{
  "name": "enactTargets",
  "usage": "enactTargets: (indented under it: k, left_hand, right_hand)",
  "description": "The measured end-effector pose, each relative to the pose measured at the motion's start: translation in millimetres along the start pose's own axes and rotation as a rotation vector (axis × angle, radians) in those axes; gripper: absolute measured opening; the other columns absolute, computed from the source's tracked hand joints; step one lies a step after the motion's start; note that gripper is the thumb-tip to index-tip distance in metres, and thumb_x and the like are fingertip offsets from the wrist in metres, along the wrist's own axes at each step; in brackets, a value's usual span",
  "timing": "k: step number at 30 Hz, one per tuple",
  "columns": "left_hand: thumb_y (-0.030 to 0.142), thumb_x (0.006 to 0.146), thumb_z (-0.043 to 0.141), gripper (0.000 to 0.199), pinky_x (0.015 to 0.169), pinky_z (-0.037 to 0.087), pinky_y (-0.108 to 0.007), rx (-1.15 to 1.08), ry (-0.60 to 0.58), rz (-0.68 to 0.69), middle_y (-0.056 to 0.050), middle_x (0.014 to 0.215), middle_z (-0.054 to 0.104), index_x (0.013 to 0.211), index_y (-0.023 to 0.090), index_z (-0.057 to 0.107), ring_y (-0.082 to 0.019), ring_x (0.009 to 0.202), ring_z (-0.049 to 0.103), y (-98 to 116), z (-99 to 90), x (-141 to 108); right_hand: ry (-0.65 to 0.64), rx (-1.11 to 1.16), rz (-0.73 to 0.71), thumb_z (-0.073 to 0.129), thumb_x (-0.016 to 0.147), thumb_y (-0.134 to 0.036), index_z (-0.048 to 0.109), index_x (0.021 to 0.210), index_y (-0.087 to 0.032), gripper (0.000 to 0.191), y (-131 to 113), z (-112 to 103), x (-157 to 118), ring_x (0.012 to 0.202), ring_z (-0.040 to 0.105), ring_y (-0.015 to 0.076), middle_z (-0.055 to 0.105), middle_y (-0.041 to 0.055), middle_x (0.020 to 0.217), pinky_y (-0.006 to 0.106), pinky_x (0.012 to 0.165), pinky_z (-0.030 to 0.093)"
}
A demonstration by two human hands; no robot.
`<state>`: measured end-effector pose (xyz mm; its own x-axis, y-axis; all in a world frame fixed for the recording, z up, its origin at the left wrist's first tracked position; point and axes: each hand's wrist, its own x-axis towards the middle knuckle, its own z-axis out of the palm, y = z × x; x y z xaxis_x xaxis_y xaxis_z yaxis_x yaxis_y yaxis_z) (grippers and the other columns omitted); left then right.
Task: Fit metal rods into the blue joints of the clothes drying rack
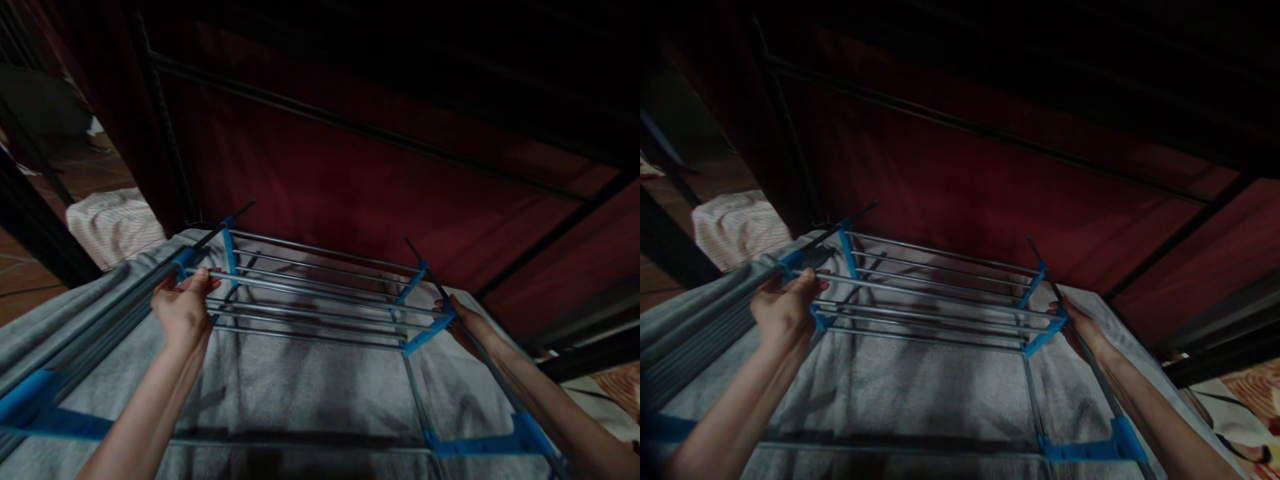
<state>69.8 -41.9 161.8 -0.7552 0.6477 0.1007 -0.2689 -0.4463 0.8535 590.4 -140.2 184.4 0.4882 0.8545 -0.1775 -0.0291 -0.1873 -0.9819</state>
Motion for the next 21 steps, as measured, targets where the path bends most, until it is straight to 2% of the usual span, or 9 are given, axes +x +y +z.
enactTargets:
  k: [8,14,18,21]
  left_hand:
    - [0.019,0.064,0.082,0.038,0.055,0.058,-0.021,0.05,-0.037,0.067,0.009,0.067,0.061,0.094,0.017,0.058,-0.008,0.055,0.061,-6,-3.5,2]
    - [0.013,0.067,0.08,0.04,0.054,0.056,-0.021,0.031,-0.029,0.027,0.01,0.062,0.06,0.097,0.018,0.055,-0.008,0.05,0.059,-6,-2.8,3]
    - [0.015,0.07,0.077,0.042,0.052,0.055,-0.021,0.014,-0.1,-0.025,0.009,0.062,0.062,0.104,0.018,0.054,-0.01,0.05,0.061,-2,-3.4,1]
    - [0.024,0.072,0.078,0.041,0.051,0.054,-0.021,0.012,-0.177,-0.038,0.007,0.065,0.062,0.104,0.019,0.053,-0.011,0.051,0.063,3,-5.1,-2]
  right_hand:
    - [0.015,0.07,0.034,0.055,0.098,-0.038,0.072,0.08,-0.021,0.03,-2,2,-4,0.071,0.066,0.0152,0.069,0.0047,0.077,0.022,0.065,0.058]
    - [-0.004,0.02,0.015,0.058,0.096,-0.04,0.072,0.079,-0.021,0.028,-4,0,-2,0.07,0.068,0.0155,0.071,0.0056,0.077,0.022,0.067,0.058]
    - [-0.044,-0.012,0.035,0.06,0.094,-0.042,0.072,0.083,-0.021,0.026,-6,-2,-4,0.072,0.07,0.0178,0.073,0.0069,0.08,0.024,0.067,0.059]
    - [-0.06,-0.046,0.073,0.059,0.094,-0.044,0.072,0.09,-0.021,0.027,-9,-4,-5,0.081,0.072,0.02,0.075,0.0088,0.087,0.026,0.071,0.059]
